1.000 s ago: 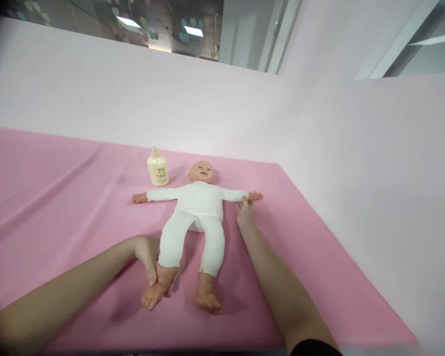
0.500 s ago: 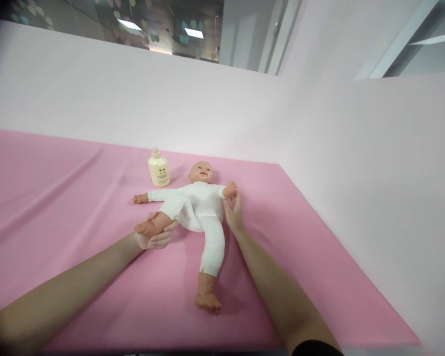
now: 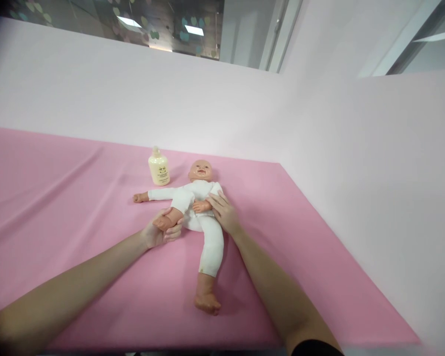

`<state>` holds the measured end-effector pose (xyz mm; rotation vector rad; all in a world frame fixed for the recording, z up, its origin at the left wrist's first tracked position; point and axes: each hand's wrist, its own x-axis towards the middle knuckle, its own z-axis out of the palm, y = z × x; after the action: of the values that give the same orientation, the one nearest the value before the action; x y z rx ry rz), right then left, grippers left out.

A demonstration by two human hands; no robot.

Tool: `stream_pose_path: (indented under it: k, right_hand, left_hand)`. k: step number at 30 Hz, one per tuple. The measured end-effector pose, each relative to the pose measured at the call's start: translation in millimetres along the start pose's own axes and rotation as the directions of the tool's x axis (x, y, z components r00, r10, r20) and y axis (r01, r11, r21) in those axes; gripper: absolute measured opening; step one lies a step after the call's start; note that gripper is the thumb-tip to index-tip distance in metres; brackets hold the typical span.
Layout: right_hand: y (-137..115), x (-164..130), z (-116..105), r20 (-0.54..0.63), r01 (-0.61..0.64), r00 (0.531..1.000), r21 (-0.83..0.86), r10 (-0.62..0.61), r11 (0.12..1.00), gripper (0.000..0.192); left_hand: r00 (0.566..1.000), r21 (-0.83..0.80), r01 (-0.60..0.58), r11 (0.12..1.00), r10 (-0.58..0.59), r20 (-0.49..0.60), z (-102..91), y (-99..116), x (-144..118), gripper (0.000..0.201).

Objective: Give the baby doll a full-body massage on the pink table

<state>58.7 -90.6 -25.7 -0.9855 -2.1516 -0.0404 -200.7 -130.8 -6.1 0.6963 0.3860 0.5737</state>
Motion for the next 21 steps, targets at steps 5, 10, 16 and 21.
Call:
stream_pose_path:
  k: [5, 10, 16, 21]
  right_hand:
    - [-1, 0, -1, -0.024, -0.026, 0.999, 0.129, 0.03, 0.991, 0.038]
    - [-4, 0, 0, -0.096, -0.155, 0.976, 0.32, 0.195, 0.935, 0.038]
    - [-9, 7, -6, -0.197, -0.254, 0.829, 0.702, 0.524, 0.665, 0.055]
    - [1, 10, -16, -0.262, -0.228, 0.64, 0.833, 0.722, 0.504, 0.068]
  left_hand:
    - [1.0, 0.043, 0.016, 0.999, -0.017, 0.007, 0.8, -1, 0, 0.044]
    - [0.989, 0.132, 0.035, 0.991, -0.053, 0.14, -3.8, -3, -5, 0.046]
    - [0.848, 0.378, 0.146, 0.914, -0.313, 0.428, -9.9, -3, -15, 0.055]
    - [0.775, 0.529, 0.152, 0.835, -0.433, 0.461, -11.8, -3, -18, 0.055]
